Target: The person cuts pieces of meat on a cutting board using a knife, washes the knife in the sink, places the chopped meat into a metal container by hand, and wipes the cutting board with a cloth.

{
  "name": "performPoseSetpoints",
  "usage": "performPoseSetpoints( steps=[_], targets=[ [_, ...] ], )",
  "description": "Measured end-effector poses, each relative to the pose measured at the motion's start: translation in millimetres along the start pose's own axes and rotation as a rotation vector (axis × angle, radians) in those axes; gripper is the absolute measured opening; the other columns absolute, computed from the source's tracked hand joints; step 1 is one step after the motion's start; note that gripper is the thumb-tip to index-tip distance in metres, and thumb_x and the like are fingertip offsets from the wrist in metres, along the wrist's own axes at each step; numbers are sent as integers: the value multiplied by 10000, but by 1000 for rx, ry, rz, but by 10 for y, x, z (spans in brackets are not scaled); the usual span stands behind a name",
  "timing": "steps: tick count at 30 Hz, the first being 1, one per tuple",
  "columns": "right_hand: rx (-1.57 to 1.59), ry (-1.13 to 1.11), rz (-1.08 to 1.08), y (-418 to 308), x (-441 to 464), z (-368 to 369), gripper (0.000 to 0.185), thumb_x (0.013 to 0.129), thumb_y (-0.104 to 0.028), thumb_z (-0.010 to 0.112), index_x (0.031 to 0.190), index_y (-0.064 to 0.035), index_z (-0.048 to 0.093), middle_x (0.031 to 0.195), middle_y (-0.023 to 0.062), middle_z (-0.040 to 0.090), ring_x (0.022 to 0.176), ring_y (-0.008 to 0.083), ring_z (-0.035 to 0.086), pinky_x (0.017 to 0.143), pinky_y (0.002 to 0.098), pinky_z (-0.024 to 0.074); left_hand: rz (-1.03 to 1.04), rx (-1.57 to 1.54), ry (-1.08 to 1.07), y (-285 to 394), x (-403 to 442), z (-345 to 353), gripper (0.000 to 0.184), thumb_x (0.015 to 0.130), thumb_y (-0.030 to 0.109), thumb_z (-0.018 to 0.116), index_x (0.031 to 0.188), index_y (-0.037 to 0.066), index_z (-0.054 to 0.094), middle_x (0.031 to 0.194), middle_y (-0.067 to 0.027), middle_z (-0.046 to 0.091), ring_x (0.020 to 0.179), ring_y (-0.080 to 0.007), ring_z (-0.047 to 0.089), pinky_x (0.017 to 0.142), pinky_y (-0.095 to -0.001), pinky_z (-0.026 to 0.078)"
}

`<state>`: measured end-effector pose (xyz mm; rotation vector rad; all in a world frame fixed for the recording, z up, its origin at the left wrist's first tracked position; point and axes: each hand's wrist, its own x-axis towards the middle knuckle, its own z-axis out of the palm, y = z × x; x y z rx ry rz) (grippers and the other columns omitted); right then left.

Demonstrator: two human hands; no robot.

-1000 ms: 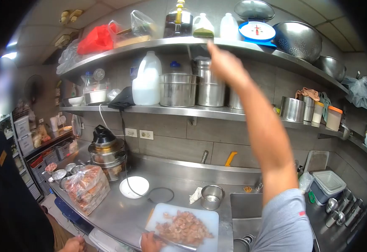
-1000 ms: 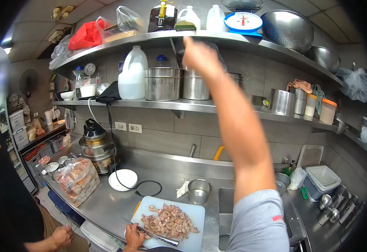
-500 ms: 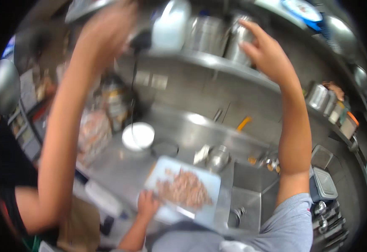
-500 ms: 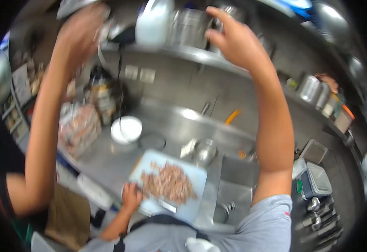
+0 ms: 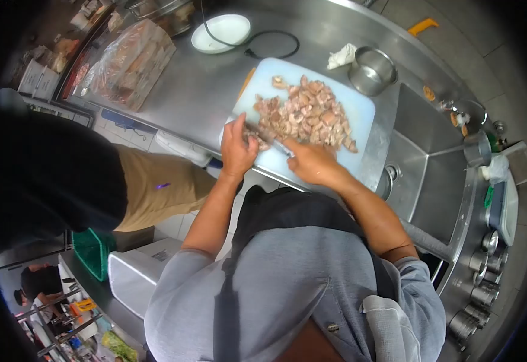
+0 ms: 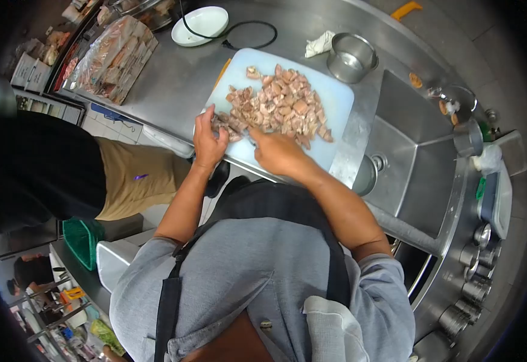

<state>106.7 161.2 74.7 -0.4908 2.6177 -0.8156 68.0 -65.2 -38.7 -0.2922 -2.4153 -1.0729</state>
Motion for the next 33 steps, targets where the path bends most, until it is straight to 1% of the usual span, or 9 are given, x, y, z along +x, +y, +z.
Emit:
performPoseSetpoints(
  steps=[3,4,7,11,15,18,21,28,33],
  targets=[
    [185,74,1,144,-179,-125,406,913,-155,629,1309,-94,561,1025,277,715,989,475,685,868,551,515,-183,-180,-85,22,-50,-101,725,783,14,640,1489,50,478,1267,-198,557,1089,-382,603,903,-459,537],
    [248,97,5,149,-270,-206,397,912,-148,634,1297,-86,561,1016,280,710,982,474,683,856,545,514,-186,-154,-162,-20,-50,-159,748,752,-25,613,1485,50,481,1381,-215,532,1210,-410,569,1007,-470,497],
    [302,223,42,171,-509,-379,352,926,-141,631,1263,-71,562,965,278,693,949,487,670,810,529,508,139,123,-263,-21,44,-281,777,722,-58,591,1483,58,485,1507,-227,478,1352,-432,483,1113,-458,421],
    [279,260,100,309,-653,-472,340,945,-158,631,1272,-90,571,953,266,700,932,478,677,794,528,509,198,208,-515,119,213,-271,804,702,-64,612,1476,129,510,1580,-204,437,1429,-430,409,1169,-447,356],
    [255,191,168,379,-735,-490,417,929,-140,647,1337,-111,564,1011,252,710,945,438,703,807,463,520,223,119,-549,138,295,-206,637,722,-31,678,1338,113,601,1338,-152,593,1261,-386,533,1074,-449,419],
    [232,168,107,434,-732,-395,382,944,-154,642,1315,-94,572,978,269,712,923,472,684,777,525,513,115,126,-609,199,280,-266,522,745,-2,717,1254,87,642,1190,-134,613,1162,-359,573,991,-425,467],
    [225,103,143,366,-723,-412,406,937,-147,644,1330,-76,572,1028,255,717,952,464,685,797,523,517,156,67,-560,187,205,-327,462,759,14,740,1211,70,666,1169,-129,613,1127,-350,584,943,-389,495],
    [218,172,58,412,-679,-388,408,932,-147,643,1325,-64,571,1086,237,712,978,457,684,828,523,519,437,108,-482,266,239,-231,471,684,63,753,1150,116,700,1361,-148,576,1363,-420,459,1099,-560,356],
    [251,239,55,455,-703,-367,400,934,-156,650,1317,-73,572,1003,246,717,926,455,694,794,509,526,462,31,-625,161,502,-124,384,727,156,749,1103,102,692,1219,-139,613,1181,-381,562,980,-480,454]
  ],
)
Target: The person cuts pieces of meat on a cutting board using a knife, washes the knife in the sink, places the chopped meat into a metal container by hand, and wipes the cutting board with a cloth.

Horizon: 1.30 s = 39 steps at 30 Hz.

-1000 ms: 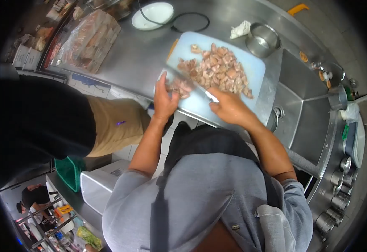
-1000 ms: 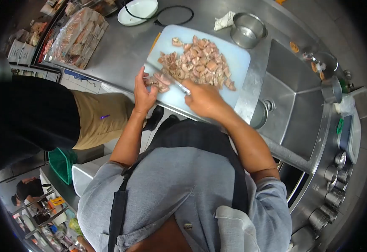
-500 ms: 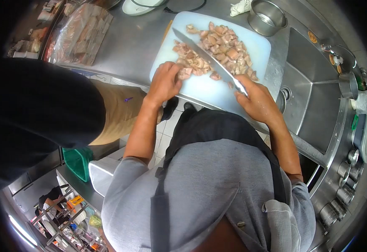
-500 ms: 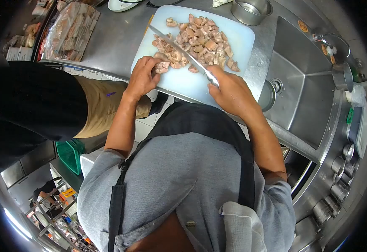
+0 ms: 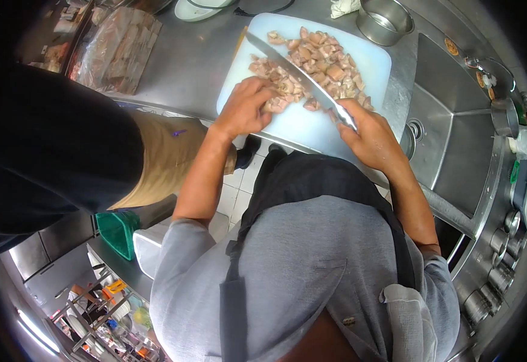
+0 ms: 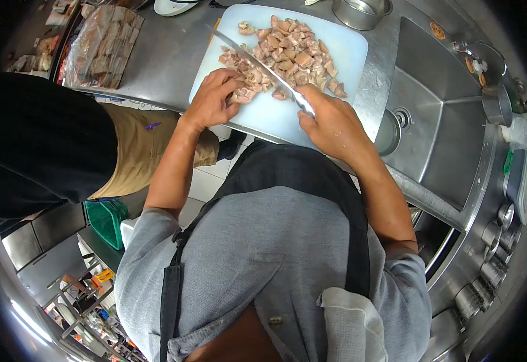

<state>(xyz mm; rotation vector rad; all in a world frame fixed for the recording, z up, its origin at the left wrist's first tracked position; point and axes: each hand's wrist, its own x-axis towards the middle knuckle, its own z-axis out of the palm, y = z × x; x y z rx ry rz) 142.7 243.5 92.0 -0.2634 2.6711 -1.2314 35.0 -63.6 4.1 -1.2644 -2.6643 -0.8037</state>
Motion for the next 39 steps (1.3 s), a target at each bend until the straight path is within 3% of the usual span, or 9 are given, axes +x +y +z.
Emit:
performPoseSetpoints(
  steps=[5,11,21,24,29,32,33,36,39],
  targets=[
    [132,75,24,-125,-114,-20,398,934,-158,659,1314,-77,571,960,247,715,893,459,697,761,500,525,-155,-7,20,51,-106,50,351,750,232,796,1049,87,684,1003,-127,599,959,-375,591,809,-458,510],
    [119,58,13,-187,-143,9,398,938,-148,645,1322,-74,566,1000,260,710,929,455,696,781,502,525,-598,148,295,265,-231,222,388,765,267,814,1052,49,668,992,-163,605,958,-398,592,811,-497,512],
    [-181,-231,-28,-76,193,251,446,907,-107,605,1351,-71,573,1177,267,687,1134,441,643,958,532,501,-425,172,326,284,-462,229,326,746,187,790,982,35,624,1002,-188,596,944,-425,572,795,-515,496],
    [-148,-188,15,41,300,353,457,905,-108,608,1358,-66,570,1194,278,678,1189,439,620,982,529,487,-389,148,334,248,-457,230,323,739,166,794,984,38,627,1000,-189,594,938,-423,569,793,-515,493],
    [-91,-197,107,103,322,233,446,915,-112,610,1358,-82,572,1189,293,678,1107,457,654,957,509,494,-335,123,431,200,-51,427,313,763,152,806,1002,38,640,1024,-189,610,942,-418,573,806,-506,493],
    [-115,-219,125,98,324,204,446,913,-108,612,1355,-82,561,1169,292,685,1107,457,655,951,509,496,-341,150,445,200,77,438,392,764,187,840,1052,28,627,1085,-190,629,972,-416,576,859,-501,485],
    [-124,-219,102,109,328,210,447,912,-108,613,1354,-81,557,1163,292,687,1106,457,657,948,509,497,-360,75,389,229,20,356,547,736,236,885,1149,21,598,1207,-217,625,1062,-431,575,945,-511,463],
    [-112,-183,34,116,304,244,436,905,-104,613,1332,-31,560,1146,309,685,1124,463,647,958,529,496,-298,142,374,226,-227,263,695,699,289,937,1232,26,576,1309,-224,604,1166,-409,570,1007,-477,457],
    [-53,-175,49,212,323,270,419,923,-105,609,1339,-94,554,1110,283,700,1062,462,668,906,512,502,-315,90,348,131,-414,271,712,708,286,935,1263,23,576,1357,-233,590,1195,-406,561,1036,-480,440]
  ],
)
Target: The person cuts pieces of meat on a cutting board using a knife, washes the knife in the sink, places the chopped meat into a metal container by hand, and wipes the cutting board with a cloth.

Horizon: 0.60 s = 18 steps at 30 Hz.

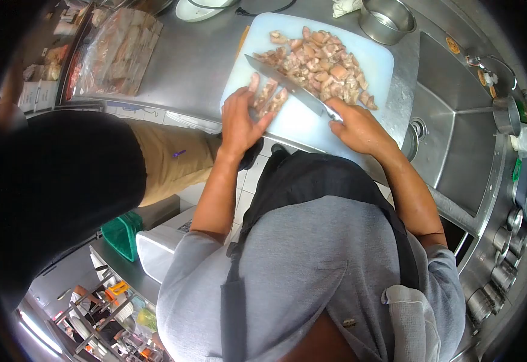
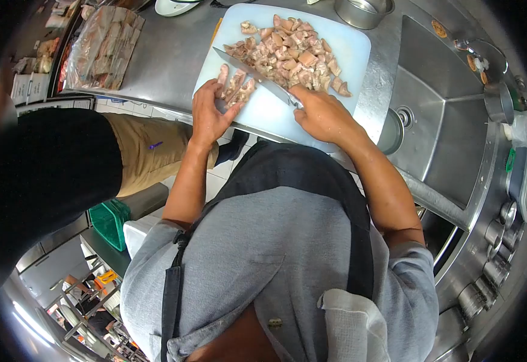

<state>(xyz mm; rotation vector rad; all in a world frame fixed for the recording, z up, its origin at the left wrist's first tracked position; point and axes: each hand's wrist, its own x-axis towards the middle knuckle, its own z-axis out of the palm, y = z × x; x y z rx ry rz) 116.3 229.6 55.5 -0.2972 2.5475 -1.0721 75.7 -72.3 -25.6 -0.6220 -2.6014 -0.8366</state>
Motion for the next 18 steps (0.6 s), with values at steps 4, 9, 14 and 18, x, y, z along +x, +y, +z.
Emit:
performPoseSetpoints(
  steps=[4,9,14,18],
  targets=[
    [-13,13,7,-218,-99,-82,392,925,-114,626,1302,-28,558,1120,300,691,1088,465,656,922,538,505,-15,-7,-14,3,12,12,647,721,265,922,1225,19,600,1282,-203,611,1147,-389,567,1004,-478,449],
    [-78,62,-116,-397,-197,-140,374,945,-117,628,1302,-43,541,1076,279,708,994,470,682,849,550,523,-25,-97,-48,54,151,96,490,759,215,861,1154,29,638,1131,-201,615,1077,-421,567,935,-493,465],
    [-177,6,-64,-412,-292,-120,375,947,-107,621,1306,-51,530,1032,286,707,927,478,692,797,554,533,78,-73,-21,69,275,156,371,752,162,838,1069,47,682,1033,-161,632,992,-395,588,865,-471,500],
    [-213,-121,80,-447,-246,-178,394,956,-121,603,1334,-66,505,1114,295,686,991,479,673,837,558,510,107,-84,-11,64,314,214,316,748,127,821,1031,58,698,1000,-133,653,973,-379,604,855,-463,511]
  ],
)
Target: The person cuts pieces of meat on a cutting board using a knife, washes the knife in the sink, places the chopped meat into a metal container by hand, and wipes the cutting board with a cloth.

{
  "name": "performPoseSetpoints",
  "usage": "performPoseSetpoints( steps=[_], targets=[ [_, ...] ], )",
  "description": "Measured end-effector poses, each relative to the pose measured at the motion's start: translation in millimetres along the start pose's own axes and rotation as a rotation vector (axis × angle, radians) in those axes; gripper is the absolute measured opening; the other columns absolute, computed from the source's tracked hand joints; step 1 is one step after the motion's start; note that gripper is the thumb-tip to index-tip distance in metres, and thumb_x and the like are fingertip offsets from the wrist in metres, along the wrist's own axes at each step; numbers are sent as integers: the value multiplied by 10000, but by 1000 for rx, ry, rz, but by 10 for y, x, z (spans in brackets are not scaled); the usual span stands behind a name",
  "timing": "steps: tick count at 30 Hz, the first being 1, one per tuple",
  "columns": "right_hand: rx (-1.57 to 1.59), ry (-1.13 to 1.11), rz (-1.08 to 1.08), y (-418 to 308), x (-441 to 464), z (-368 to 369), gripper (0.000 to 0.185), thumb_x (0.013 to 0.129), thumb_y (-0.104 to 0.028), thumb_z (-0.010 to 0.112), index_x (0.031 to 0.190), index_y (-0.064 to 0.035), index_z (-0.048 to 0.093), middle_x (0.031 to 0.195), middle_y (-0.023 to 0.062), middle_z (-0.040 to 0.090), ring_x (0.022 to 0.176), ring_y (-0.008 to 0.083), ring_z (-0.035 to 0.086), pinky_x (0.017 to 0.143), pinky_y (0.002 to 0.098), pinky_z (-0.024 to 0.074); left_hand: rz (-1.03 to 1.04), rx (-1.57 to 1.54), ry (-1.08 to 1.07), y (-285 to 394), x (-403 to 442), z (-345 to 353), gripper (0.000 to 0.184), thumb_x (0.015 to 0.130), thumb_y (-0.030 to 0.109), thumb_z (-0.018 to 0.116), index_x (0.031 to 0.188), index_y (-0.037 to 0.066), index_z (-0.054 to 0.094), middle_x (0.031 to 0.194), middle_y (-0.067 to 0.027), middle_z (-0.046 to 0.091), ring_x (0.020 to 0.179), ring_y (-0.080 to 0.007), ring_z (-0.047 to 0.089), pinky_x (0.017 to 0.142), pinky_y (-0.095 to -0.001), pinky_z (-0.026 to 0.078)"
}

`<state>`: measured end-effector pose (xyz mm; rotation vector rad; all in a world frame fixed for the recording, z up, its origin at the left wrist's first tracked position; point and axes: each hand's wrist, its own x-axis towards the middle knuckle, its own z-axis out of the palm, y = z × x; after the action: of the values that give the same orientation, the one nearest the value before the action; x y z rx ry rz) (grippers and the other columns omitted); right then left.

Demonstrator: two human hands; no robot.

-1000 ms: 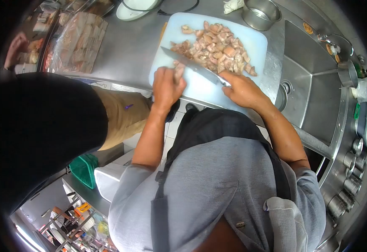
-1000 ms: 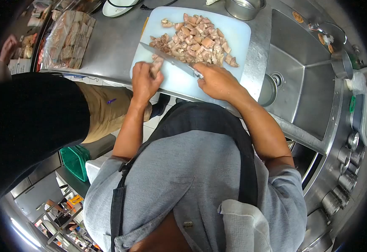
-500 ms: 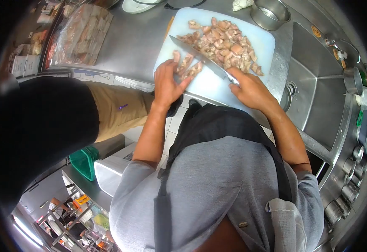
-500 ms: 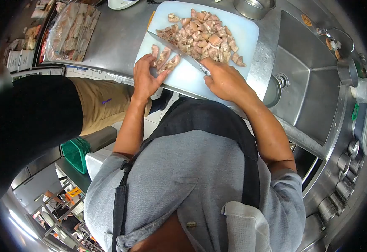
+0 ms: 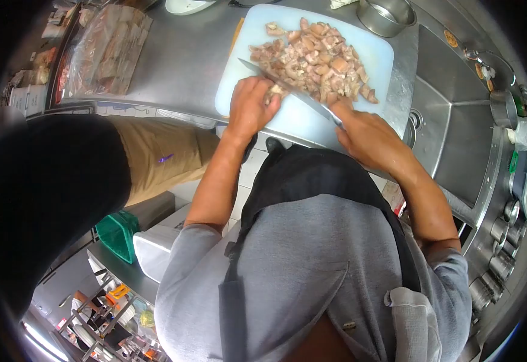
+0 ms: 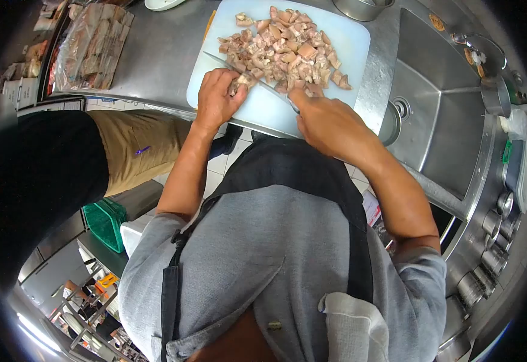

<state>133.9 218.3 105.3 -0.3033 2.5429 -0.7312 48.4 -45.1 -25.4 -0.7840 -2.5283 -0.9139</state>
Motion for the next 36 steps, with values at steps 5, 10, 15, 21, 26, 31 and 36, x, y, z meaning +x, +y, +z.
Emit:
performPoseSetpoints(
  steps=[5,10,15,21,26,31,36],
  targets=[
    [3,15,-99,192,783,318,435,950,-104,583,1374,-60,500,1069,297,696,1011,488,668,854,561,511,4,11,-2,-36,-35,-14,314,769,135,822,1051,64,706,1037,-127,670,1000,-354,629,867,-427,534],
    [-50,69,-140,-58,673,24,303,930,-43,471,1216,20,550,1047,315,703,1013,486,680,892,582,505,-60,-39,-3,84,-103,-100,322,764,117,823,1056,52,705,1063,-139,658,1001,-340,629,857,-411,538],
    [-95,-20,-92,-307,223,-248,326,924,-23,472,1238,25,543,1042,320,705,1019,479,684,893,581,508,-58,13,92,119,-165,-168,238,768,84,775,990,52,696,1011,-130,643,964,-340,606,835,-428,518],
    [-42,-46,-63,19,594,444,331,955,-74,532,1284,-33,514,1019,283,710,1020,464,683,874,542,524,-97,5,122,-11,-211,35,151,771,38,730,903,58,659,955,-121,643,895,-339,587,812,-438,490],
    [-19,-40,-74,-219,857,222,351,955,-72,523,1306,-51,520,1026,282,708,1019,457,682,880,542,519,-131,-73,155,-50,-304,49,211,758,68,733,956,53,662,1005,-150,636,987,-371,587,887,-468,467],
    [-34,18,-152,-240,603,7,305,957,-76,533,1260,-39,531,960,278,709,929,467,687,824,559,517,-87,8,233,-38,-352,-65,284,722,99,743,992,62,662,999,-137,610,1005,-359,562,902,-482,440],
    [-41,-51,-166,-125,511,257,306,951,-55,518,1254,-14,525,881,290,700,847,496,685,799,566,507,-107,74,230,-142,-349,4,218,746,73,714,949,46,639,986,-135,620,973,-348,559,888,-457,446]
  ],
)
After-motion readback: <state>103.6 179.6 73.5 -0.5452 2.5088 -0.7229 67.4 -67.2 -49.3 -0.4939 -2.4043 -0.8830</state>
